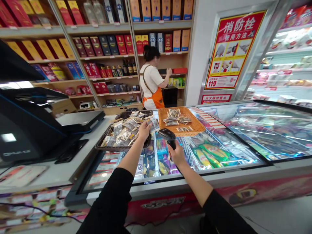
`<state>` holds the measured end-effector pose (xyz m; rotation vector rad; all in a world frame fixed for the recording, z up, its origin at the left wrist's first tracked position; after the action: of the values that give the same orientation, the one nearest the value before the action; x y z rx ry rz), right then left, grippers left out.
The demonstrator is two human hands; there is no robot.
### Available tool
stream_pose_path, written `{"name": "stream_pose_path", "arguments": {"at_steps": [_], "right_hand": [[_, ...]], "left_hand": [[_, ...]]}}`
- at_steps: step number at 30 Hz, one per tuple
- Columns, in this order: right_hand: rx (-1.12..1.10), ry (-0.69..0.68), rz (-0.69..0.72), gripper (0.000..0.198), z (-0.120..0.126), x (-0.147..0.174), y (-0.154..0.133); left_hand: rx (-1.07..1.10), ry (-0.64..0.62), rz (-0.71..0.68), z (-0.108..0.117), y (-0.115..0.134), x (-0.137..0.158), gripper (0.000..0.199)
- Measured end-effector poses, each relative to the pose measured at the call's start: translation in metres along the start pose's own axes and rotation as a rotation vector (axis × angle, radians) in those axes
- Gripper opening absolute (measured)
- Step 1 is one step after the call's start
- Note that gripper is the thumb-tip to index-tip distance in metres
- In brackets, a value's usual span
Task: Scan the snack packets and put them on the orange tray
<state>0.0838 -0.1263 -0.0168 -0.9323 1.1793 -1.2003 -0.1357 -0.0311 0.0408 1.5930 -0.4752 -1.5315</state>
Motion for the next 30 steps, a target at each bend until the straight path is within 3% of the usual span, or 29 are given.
{"name": "stream_pose_path", "arguments": {"at_steps": [11, 15, 19, 23, 26, 30], "right_hand": [[0.023, -0.034, 0.0, 0.026, -0.004, 0.001, 0.001], [-0.04, -0.018, -0.011, 0.024, -0.002, 0.0, 0.004], [-0.166, -0.003, -0.048, 0.023, 0.003, -0.001, 0.008], [-0.252, -0.017, -0.078, 0.025, 0.001, -0.002, 0.012], [-0.288, -0.025, -0.101, 0.027, 0.004, -0.006, 0.014], [-0.314, 0.06, -0.126, 0.032, 0.041, -0.023, 0.017]], "left_hand": [[0.076, -0.03, 0.016, -0.005, 0.003, 0.004, 0.019], [-0.174, -0.001, -0.119, 0.002, 0.03, 0.006, 0.024], [-0.571, 0.173, -0.341, 0.022, 0.082, 0.02, 0.042], [-0.862, 0.288, -0.192, 0.044, 0.091, 0.03, 0.056], [-0.903, 0.198, -0.18, 0.035, 0.091, 0.026, 0.055], [-0.815, -0.109, -0.314, -0.022, 0.092, 0.016, 0.052]]}}
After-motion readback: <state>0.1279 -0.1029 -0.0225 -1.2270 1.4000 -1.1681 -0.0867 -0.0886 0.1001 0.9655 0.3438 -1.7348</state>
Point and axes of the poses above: each hand's wrist, its own x-axis away from the middle knuckle, its own z-axis out of the back of the hand, y = z × x, the point moved 9 cm from there along -x, towards the middle knuckle, and after that the axes turned 14 degrees about -z, right-handed, at the moved point
